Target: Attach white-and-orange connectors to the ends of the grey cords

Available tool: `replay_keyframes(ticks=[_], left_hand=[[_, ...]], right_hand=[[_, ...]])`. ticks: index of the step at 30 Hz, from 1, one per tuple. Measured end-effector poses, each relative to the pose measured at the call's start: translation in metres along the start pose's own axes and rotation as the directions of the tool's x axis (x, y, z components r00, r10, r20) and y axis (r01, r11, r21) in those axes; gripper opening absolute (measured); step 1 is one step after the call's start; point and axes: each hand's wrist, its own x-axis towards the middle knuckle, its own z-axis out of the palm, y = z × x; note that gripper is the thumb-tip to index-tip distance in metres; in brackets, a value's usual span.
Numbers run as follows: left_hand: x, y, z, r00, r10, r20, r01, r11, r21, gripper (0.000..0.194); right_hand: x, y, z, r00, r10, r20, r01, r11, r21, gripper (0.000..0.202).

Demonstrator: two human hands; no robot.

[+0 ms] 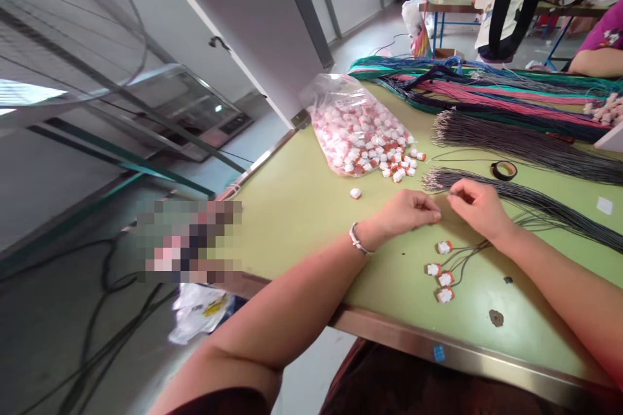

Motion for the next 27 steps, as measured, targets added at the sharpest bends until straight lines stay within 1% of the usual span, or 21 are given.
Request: replay_keyframes(ticks=[1, 3, 4, 5, 6, 7, 8, 9, 10, 11, 12, 13, 15, 16, 18, 20, 22, 23, 24, 26, 27], left_hand=[[-0.004, 0.003, -0.002, 0.995, 0.046, 0.084, -0.055, 0.992, 0.115, 0.011], [-0.012, 0.012, -0.010, 0.953, 0.150, 0.264, -0.224, 0.935, 0.277, 0.009], [-0.017, 0.016, -0.016, 0.935, 0.193, 0.297, -0.291, 0.897, 0.334, 0.010], [-0.021, 0.019, -0.025, 0.942, 0.225, 0.250, -0.313, 0.859, 0.404, 0.013], [-0.025, 0.021, -0.035, 0.965, 0.241, 0.100, -0.259, 0.829, 0.495, 0.012], [-0.028, 0.022, -0.047, 0.960, 0.241, -0.140, -0.114, 0.798, 0.591, 0.010], [-0.030, 0.022, -0.060, 0.908, 0.235, -0.347, 0.058, 0.750, 0.659, 0.012], [-0.031, 0.019, -0.072, 0.849, 0.222, -0.479, 0.206, 0.696, 0.688, 0.015], [-0.030, 0.016, -0.082, 0.818, 0.186, -0.544, 0.317, 0.643, 0.697, 0.019], [-0.029, 0.012, -0.091, 0.823, 0.153, -0.547, 0.364, 0.598, 0.714, 0.018], [-0.027, 0.009, -0.096, 0.855, 0.106, -0.508, 0.368, 0.567, 0.737, 0.016], [-0.025, 0.006, -0.099, 0.873, 0.077, -0.481, 0.365, 0.550, 0.751, 0.016], [-0.022, 0.005, -0.096, 0.901, 0.059, -0.429, 0.325, 0.562, 0.760, 0.016], [-0.021, 0.006, -0.093, 0.904, 0.075, -0.420, 0.298, 0.594, 0.748, 0.014], [-0.019, 0.009, -0.081, 0.915, 0.101, -0.392, 0.209, 0.711, 0.672, 0.008], [-0.016, 0.012, -0.067, 0.935, 0.070, -0.347, 0.112, 0.871, 0.478, 0.003], [-0.012, 0.011, -0.049, 0.953, -0.020, -0.302, 0.077, 0.981, 0.178, 0.008], [-0.009, 0.009, -0.040, 0.954, -0.052, -0.295, 0.065, 0.997, 0.035, 0.012], [-0.006, 0.007, -0.030, 0.954, -0.057, -0.293, 0.042, 0.997, -0.059, 0.019], [0.000, 0.004, -0.014, 0.957, -0.039, -0.289, -0.007, 0.987, -0.159, 0.026], [0.002, 0.002, -0.007, 0.961, -0.037, -0.276, -0.013, 0.984, -0.178, 0.022]], right_hand=[[0.002, 0.000, -0.001, 0.998, 0.057, -0.022, -0.054, 0.992, 0.111, 0.014], [0.004, -0.001, 0.000, 0.983, 0.181, 0.035, -0.183, 0.942, 0.280, 0.020], [0.004, -0.001, 0.002, 0.972, 0.225, 0.069, -0.236, 0.919, 0.317, 0.022], [0.005, 0.000, 0.004, 0.965, 0.243, 0.102, -0.263, 0.906, 0.332, 0.023], [0.005, 0.000, 0.006, 0.961, 0.252, 0.115, -0.276, 0.900, 0.338, 0.023], [0.004, 0.000, 0.008, 0.960, 0.255, 0.113, -0.279, 0.899, 0.337, 0.021], [0.004, 0.001, 0.009, 0.959, 0.261, 0.106, -0.282, 0.902, 0.328, 0.019], [0.005, 0.001, 0.010, 0.960, 0.268, 0.082, -0.280, 0.904, 0.322, 0.017], [0.005, 0.001, 0.010, 0.957, 0.282, 0.068, -0.289, 0.901, 0.324, 0.015], [0.005, 0.001, 0.009, 0.953, 0.298, 0.056, -0.299, 0.894, 0.333, 0.014], [0.005, 0.001, 0.008, 0.949, 0.314, 0.042, -0.309, 0.887, 0.343, 0.013], [0.005, 0.001, 0.007, 0.946, 0.323, 0.035, -0.314, 0.883, 0.348, 0.012], [0.005, 0.000, 0.004, 0.946, 0.324, 0.023, -0.311, 0.885, 0.346, 0.011], [0.005, 0.000, 0.004, 0.948, 0.316, 0.019, -0.304, 0.890, 0.339, 0.011], [0.004, -0.001, 0.003, 0.954, 0.298, 0.009, -0.285, 0.901, 0.327, 0.010], [0.003, -0.002, 0.003, 0.959, 0.282, 0.000, -0.268, 0.910, 0.316, 0.011], [0.003, -0.003, 0.003, 0.963, 0.271, 0.002, -0.259, 0.918, 0.301, 0.011], [0.002, -0.004, 0.004, 0.964, 0.266, 0.008, -0.256, 0.921, 0.293, 0.012], [0.002, -0.004, 0.004, 0.965, 0.260, 0.017, -0.254, 0.924, 0.285, 0.012], [0.001, -0.004, 0.006, 0.969, 0.246, 0.037, -0.247, 0.931, 0.269, 0.012], [0.001, -0.004, 0.006, 0.971, 0.234, 0.048, -0.238, 0.936, 0.261, 0.012]])
